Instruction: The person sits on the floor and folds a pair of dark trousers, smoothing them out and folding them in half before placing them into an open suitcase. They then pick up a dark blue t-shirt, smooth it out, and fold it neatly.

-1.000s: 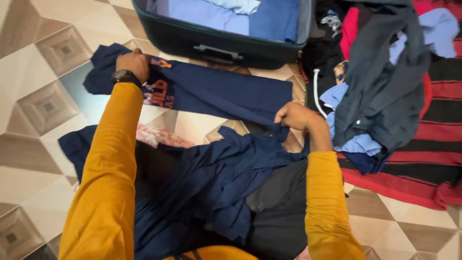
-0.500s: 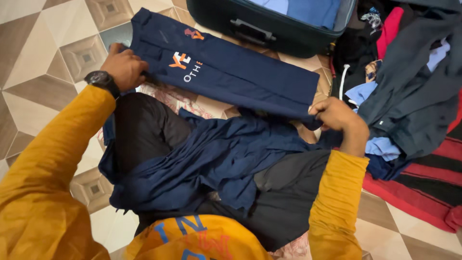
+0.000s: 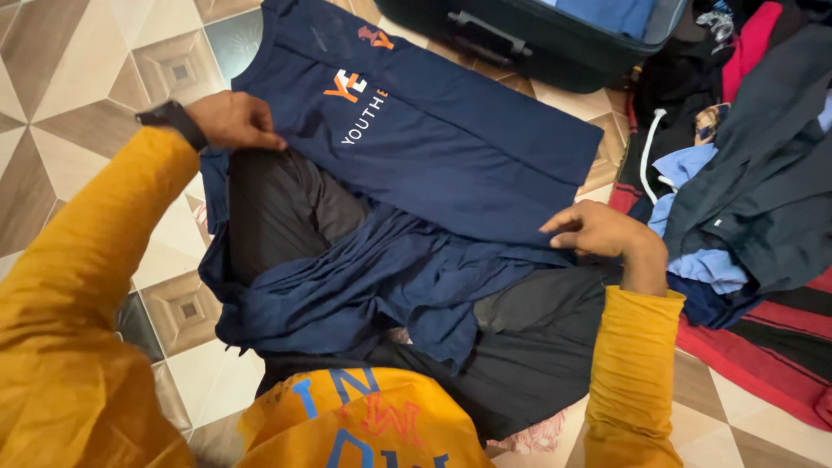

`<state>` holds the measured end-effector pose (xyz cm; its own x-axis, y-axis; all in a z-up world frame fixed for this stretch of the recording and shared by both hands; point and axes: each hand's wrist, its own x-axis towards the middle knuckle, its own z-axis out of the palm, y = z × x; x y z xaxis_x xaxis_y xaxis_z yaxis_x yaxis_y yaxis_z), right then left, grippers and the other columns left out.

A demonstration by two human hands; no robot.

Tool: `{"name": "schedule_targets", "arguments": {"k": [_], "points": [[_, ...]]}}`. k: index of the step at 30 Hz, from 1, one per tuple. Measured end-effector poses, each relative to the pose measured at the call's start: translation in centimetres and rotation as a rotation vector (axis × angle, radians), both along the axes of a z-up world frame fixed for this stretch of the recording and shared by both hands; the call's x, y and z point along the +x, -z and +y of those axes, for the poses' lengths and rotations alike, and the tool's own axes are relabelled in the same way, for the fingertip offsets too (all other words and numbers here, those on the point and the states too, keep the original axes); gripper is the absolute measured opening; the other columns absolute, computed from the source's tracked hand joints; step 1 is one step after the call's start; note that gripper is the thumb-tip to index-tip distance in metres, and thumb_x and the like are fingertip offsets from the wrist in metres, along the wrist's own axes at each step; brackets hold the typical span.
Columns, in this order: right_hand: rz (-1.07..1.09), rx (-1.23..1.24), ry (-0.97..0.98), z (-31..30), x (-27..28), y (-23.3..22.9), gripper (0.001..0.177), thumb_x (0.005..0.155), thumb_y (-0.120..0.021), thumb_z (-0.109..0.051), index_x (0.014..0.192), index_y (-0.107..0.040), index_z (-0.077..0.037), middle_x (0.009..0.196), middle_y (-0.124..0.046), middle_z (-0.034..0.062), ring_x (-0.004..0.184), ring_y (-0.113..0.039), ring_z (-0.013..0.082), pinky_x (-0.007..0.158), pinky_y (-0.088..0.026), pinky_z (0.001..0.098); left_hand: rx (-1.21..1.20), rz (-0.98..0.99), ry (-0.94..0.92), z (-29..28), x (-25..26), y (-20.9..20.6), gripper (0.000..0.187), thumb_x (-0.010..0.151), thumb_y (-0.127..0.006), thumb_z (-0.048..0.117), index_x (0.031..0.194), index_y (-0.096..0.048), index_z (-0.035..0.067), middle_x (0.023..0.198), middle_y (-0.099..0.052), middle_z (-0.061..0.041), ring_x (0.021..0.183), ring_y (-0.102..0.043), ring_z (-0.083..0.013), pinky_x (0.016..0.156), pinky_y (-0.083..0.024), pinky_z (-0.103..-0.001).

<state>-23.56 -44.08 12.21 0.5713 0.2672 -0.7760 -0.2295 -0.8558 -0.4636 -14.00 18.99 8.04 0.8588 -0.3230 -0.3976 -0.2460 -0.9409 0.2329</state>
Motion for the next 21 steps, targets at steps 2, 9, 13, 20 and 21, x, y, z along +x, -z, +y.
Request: {"name": "schedule_targets", "arguments": {"k": [2,9,13,20,21], "points": [[-0.032,-0.051,-0.030,2.4,-0.1,-1.0,0.028,0.087,-0.075,-0.026,0.110,-0.080,-0.010,0.080,-0.077,0.0069,0.063,-0.067,0.0160,0.058,-0.057,0.0350,-0.043,0.086,-0.080,-0.1,1.1,0.8,0.054,0.087,-0.069,0.063,0.097,-0.077,0.011,0.094,-0.076,-0.016,0.092,-0.073,-0.0346,0.083,-0.056,-0.043],[-0.227,-0.453,-0.198,7.7,0.0,-1.9,0.035,0.077,-0.081,-0.045,0.102,-0.086,-0.021,0.096,-0.080,0.0095,0.090,-0.073,0.0267,0.082,-0.056,0.0383,-0.037,-0.160,-0.121,-3.3,5.0,6.2,0.029,0.086,-0.076,0.038,0.106,-0.079,0.016,0.098,-0.078,-0.010,0.096,-0.073,-0.0335,0.089,-0.057,-0.047],[-0.237,-0.425,-0.123,7.4,0.2,-1.9,0.040,0.076,-0.082,-0.045,0.109,-0.082,-0.021,0.099,-0.079,0.0095,0.095,-0.074,0.0277,0.084,-0.056,0.0383,-0.144,-0.158,0.034,-5.5,5.2,10.4,0.044,0.070,-0.086,0.032,0.109,-0.078,0.013,0.109,-0.073,-0.017,0.103,-0.069,-0.0380,0.091,-0.055,-0.046],[-0.332,-0.209,-0.010,5.8,1.2,-0.1,0.055,0.080,-0.078,-0.042,0.128,-0.071,-0.015,0.096,-0.078,0.0092,0.092,-0.075,0.0275,0.084,-0.056,0.0370,0.144,0.106,-0.223,-7.7,4.9,6.8,0.052,0.075,-0.087,0.039,0.118,-0.074,0.012,0.121,-0.071,-0.020,0.116,-0.067,-0.0399,0.098,-0.054,-0.050],[-0.342,-0.198,-0.016,5.8,1.4,0.1,0.058,0.080,-0.078,-0.042,0.130,-0.069,-0.014,0.096,-0.078,0.0083,0.093,-0.074,0.0269,0.085,-0.056,0.0369,0.173,0.005,-0.164,-7.5,4.9,6.0,0.047,0.074,-0.087,0.040,0.111,-0.076,0.014,0.119,-0.071,-0.017,0.117,-0.064,-0.0398,0.094,-0.052,-0.051]]}}
